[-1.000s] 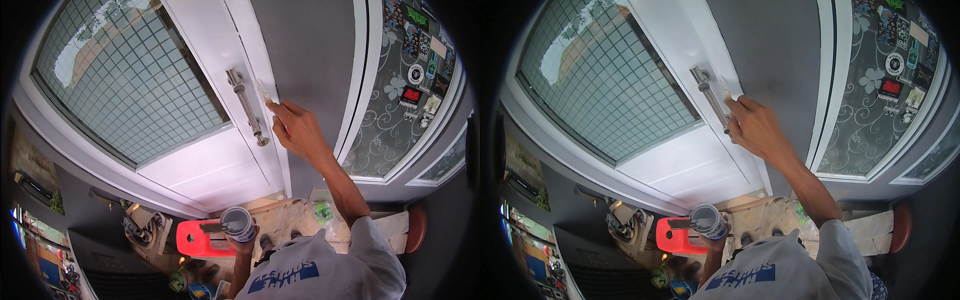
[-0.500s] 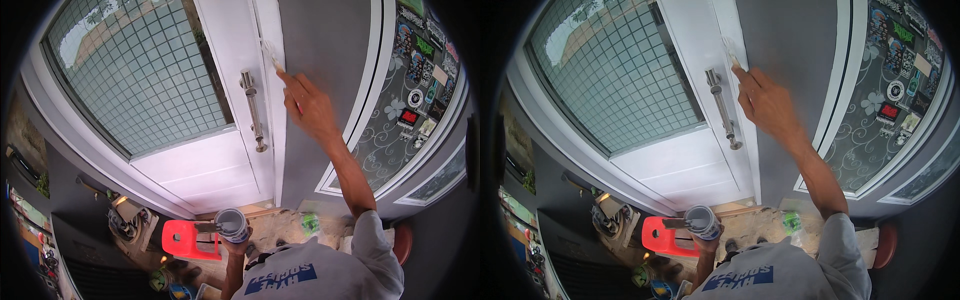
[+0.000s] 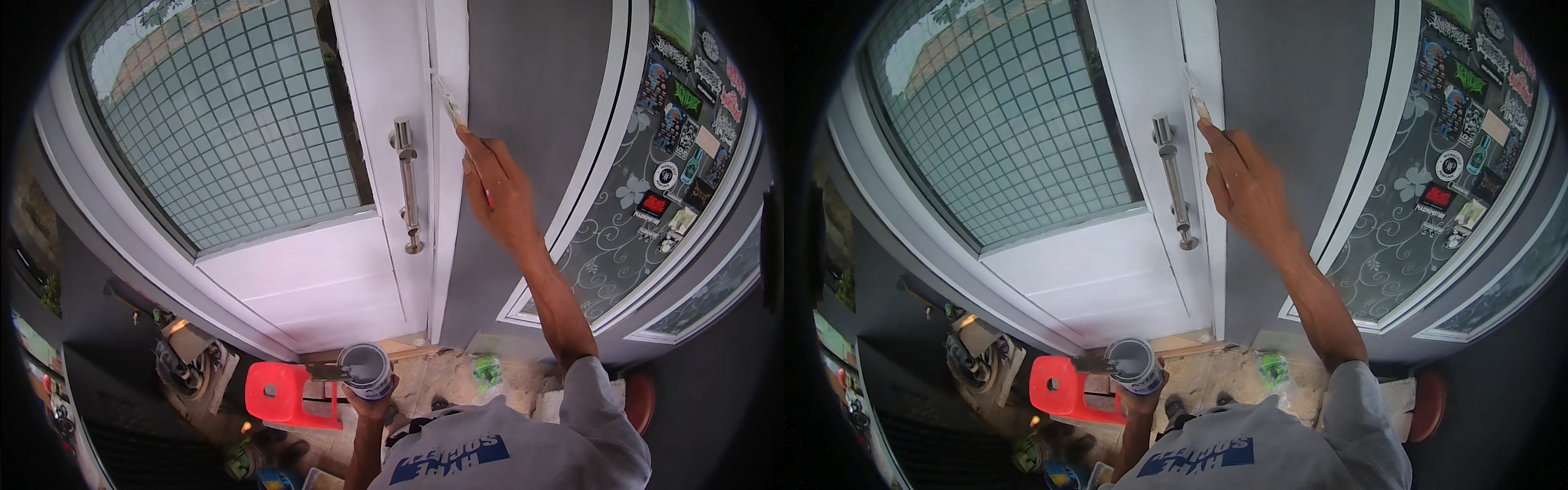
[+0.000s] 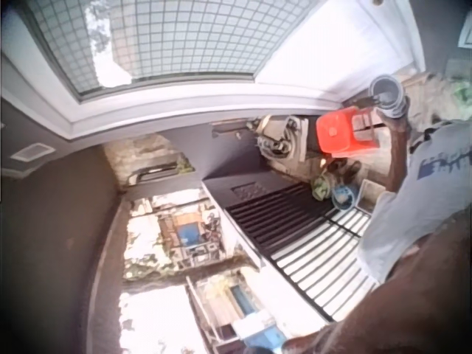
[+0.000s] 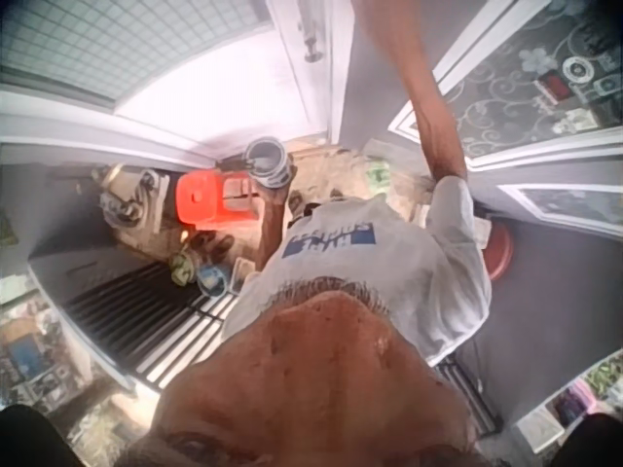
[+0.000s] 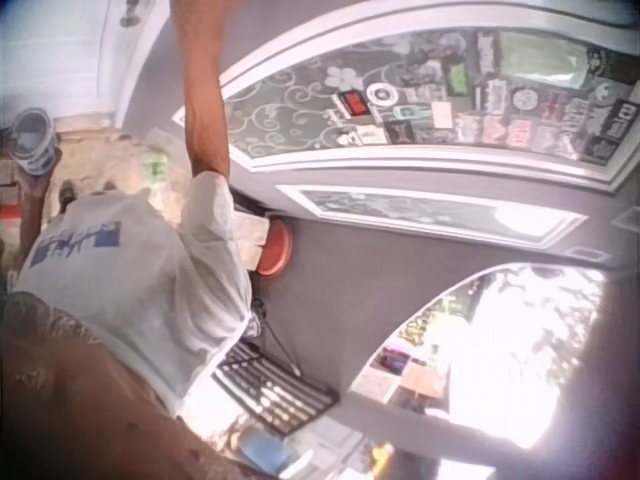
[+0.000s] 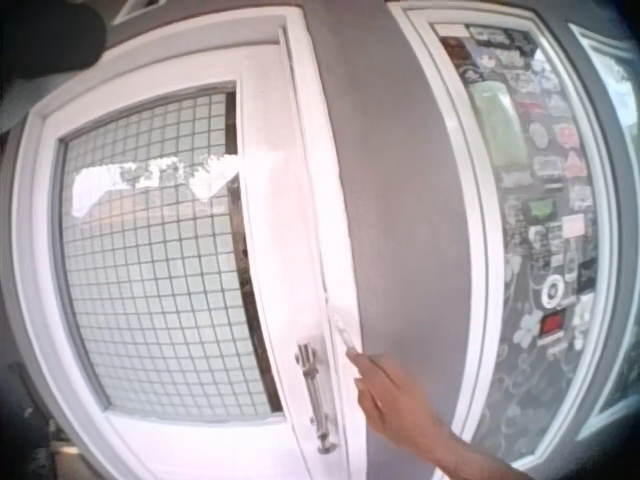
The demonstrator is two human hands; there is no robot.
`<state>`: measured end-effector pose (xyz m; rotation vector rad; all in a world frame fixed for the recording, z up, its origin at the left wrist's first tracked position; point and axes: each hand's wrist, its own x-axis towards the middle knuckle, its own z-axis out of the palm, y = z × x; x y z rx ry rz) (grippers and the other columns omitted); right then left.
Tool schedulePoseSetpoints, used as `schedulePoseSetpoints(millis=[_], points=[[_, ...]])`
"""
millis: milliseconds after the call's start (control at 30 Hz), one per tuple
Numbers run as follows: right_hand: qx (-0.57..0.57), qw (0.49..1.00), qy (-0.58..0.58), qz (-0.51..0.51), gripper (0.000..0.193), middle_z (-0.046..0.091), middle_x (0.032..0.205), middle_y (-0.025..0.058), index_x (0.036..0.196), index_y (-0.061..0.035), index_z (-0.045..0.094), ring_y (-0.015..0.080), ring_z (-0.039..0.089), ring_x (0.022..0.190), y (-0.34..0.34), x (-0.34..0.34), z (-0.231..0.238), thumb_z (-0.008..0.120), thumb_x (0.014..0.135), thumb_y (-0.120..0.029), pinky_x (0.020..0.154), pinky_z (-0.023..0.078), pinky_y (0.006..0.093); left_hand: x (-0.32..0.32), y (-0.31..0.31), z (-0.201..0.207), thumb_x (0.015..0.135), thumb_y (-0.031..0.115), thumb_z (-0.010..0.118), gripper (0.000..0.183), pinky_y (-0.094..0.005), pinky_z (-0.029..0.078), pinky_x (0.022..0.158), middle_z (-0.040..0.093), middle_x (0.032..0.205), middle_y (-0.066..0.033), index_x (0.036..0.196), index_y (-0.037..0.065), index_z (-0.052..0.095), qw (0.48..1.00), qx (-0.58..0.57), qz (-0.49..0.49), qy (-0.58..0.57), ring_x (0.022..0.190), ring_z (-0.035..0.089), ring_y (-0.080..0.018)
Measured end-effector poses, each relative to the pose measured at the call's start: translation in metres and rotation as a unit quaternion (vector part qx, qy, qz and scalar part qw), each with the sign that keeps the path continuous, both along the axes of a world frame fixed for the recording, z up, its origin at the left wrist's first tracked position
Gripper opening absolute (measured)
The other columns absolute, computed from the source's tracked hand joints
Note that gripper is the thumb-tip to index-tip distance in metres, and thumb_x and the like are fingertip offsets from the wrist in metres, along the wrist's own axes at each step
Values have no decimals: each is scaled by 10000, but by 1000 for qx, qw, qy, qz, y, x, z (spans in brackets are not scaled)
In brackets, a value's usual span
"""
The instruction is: The person paints the white frames of a window and a door on the exterior of a house using a paintbrush and a small paint can. The person moves a red stool to reach different areas and applies white paint to the trim.
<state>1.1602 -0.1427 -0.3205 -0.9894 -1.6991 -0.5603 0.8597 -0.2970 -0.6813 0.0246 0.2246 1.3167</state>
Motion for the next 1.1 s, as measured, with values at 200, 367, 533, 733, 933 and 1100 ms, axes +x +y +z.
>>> schedulePoseSetpoints(millis=[200,367,533,733,933,1100], points=[[-1,1000,10,-1,412,590,913,91,1320,-30,629,239,590,644,-2,-4,-10,653,911,9,554,505,362,-6,4,-2,884,639,582,693,-568,490,911,631,1311,-117,1377,152,566,1000,2,0,18,1213,567,-388],[-55,998,25,0,377,601,880,93,1263,-13,657,231,588,631,-25,-2,-23,641,889,30,545,488,369,-9,11,6,900,640,568,685,-544,520,876,640,1280,-127,1364,137,566,1000,9,-7,27,1172,590,-385],[-106,994,12,29,366,610,858,97,1267,-38,664,226,579,616,-36,3,19,643,904,5,554,484,363,-16,2,3,903,644,564,687,-535,534,859,640,1276,-125,1362,132,565,999,11,-1,38,1152,600,-386],[54,998,-24,-35,371,614,878,89,1287,-65,665,230,597,633,-13,15,73,648,919,-20,577,506,371,-14,7,-2,867,676,607,735,-547,523,876,625,1308,-107,1389,162,550,999,24,-1,32,1196,579,-392],[-171,982,-72,-46,387,658,917,109,1274,-16,670,260,628,649,-35,13,-22,628,890,5,622,552,389,-20,11,-19,841,683,647,764,-545,512,897,616,1328,-101,1404,179,540,999,41,-14,19,1236,562,-399],[-183,983,-18,-4,285,683,845,145,1148,19,723,259,638,647,-30,19,41,605,891,-18,625,534,382,-22,16,-23,851,670,644,750,-545,513,893,618,1325,-105,1403,174,541,1000,8,-24,9,1228,563,-402]])
